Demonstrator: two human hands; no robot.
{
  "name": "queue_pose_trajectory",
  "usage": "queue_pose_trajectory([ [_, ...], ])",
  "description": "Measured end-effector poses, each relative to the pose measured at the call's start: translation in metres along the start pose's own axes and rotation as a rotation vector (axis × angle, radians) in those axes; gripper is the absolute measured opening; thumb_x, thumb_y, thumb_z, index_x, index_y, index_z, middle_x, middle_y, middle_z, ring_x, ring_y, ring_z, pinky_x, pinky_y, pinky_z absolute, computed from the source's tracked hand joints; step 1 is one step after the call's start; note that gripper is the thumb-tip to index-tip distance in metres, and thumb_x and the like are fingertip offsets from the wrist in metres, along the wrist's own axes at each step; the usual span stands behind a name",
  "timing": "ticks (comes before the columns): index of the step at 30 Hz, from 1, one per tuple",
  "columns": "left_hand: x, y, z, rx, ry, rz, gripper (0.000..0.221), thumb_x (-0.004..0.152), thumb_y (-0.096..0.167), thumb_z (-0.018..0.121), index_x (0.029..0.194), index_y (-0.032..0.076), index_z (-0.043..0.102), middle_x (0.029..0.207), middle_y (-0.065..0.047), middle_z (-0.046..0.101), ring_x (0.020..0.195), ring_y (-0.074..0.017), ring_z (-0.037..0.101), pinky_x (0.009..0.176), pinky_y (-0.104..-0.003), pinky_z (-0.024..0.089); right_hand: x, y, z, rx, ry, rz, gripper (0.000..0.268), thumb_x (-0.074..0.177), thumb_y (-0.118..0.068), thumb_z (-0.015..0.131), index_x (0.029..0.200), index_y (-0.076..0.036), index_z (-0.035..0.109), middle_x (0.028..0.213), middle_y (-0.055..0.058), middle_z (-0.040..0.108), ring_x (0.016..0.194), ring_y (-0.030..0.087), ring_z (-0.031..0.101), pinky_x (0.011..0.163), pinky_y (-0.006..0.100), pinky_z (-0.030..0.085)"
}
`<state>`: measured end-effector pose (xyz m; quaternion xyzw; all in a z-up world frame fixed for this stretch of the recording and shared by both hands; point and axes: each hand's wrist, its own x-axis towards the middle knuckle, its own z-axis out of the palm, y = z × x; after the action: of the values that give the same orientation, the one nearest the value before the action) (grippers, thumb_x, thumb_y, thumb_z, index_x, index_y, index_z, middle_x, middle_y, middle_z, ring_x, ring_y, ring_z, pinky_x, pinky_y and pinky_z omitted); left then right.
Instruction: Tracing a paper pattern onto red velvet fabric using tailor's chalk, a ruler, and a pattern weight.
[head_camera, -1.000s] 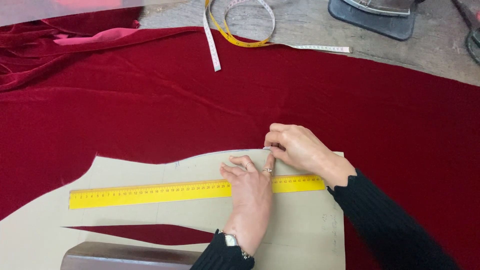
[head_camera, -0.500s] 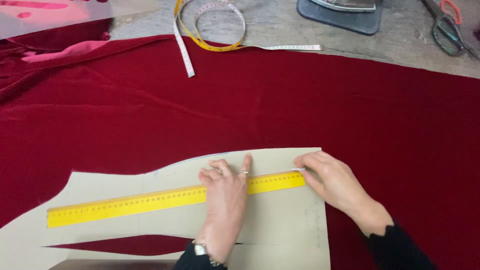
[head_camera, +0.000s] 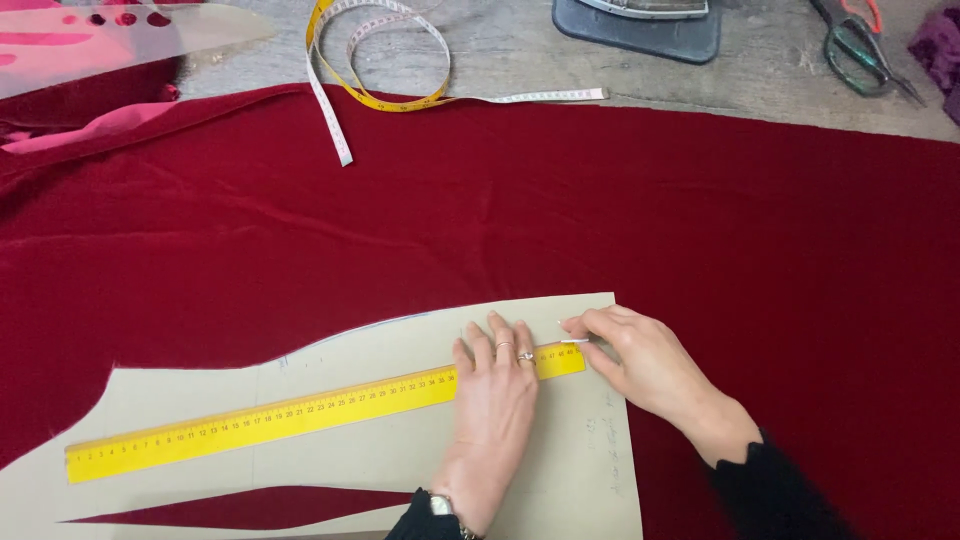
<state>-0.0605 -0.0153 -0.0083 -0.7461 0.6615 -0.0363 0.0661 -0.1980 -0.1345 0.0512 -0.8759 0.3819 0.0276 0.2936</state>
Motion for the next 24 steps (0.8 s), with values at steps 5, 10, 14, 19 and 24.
queue_pose_trajectory([
  [5,0.001,0.004,0.005,-0.005,-0.003,0.011,0.051,0.09,0.02,0.039,0.139,0.006,0.042,0.134,-0.026,0.046,0.117,-0.0482,0.05,0.096,-0.054,0.043,0.025,-0.02,-0.019,0.19,0.05,-0.026,0.007,0.089,-0.019,0.061,0.088,-0.012,0.064,0.087,-0.003,0.072,0.074,0.012,0.067,0.067,0.027,0.053],
  [10,0.003,0.005,0.003,0.0,-0.03,0.012,0.055,0.09,0.021,0.038,0.143,0.005,0.038,0.138,-0.026,0.042,0.118,-0.0495,0.049,0.098,-0.055,0.041,0.068,-0.041,-0.01,0.16,0.042,-0.17,0.004,0.086,-0.009,0.062,0.082,-0.011,0.063,0.085,-0.002,0.062,0.072,0.014,0.06,0.062,0.03,0.048],
  [14,0.005,0.002,-0.009,0.022,-0.068,0.029,0.055,0.091,0.021,0.036,0.143,0.001,0.037,0.139,-0.025,0.042,0.118,-0.0482,0.048,0.099,-0.055,0.04,0.089,-0.054,0.0,0.051,-0.102,-0.16,0.011,0.09,-0.012,0.058,0.09,-0.009,0.069,0.088,-0.001,0.063,0.067,0.016,0.059,0.056,0.033,0.047],
  [19,0.004,0.009,0.01,-0.043,-0.088,-0.003,0.057,0.09,0.022,0.039,0.143,0.003,0.036,0.141,-0.024,0.038,0.127,-0.0517,0.039,0.1,-0.057,0.039,0.099,-0.055,0.009,-0.016,-0.157,-0.191,0.013,0.09,-0.013,0.058,0.092,-0.01,0.07,0.085,-0.002,0.061,0.067,0.017,0.058,0.056,0.034,0.047],
  [24,0.006,0.006,0.009,-0.091,-0.148,0.01,0.055,0.09,0.023,0.042,0.143,0.008,0.038,0.144,-0.024,0.034,0.128,-0.0517,0.038,0.098,-0.058,0.04,0.104,-0.057,0.011,-0.038,-0.161,-0.238,0.015,0.089,-0.013,0.06,0.095,-0.01,0.073,0.084,-0.002,0.06,0.069,0.017,0.059,0.055,0.034,0.047],
])
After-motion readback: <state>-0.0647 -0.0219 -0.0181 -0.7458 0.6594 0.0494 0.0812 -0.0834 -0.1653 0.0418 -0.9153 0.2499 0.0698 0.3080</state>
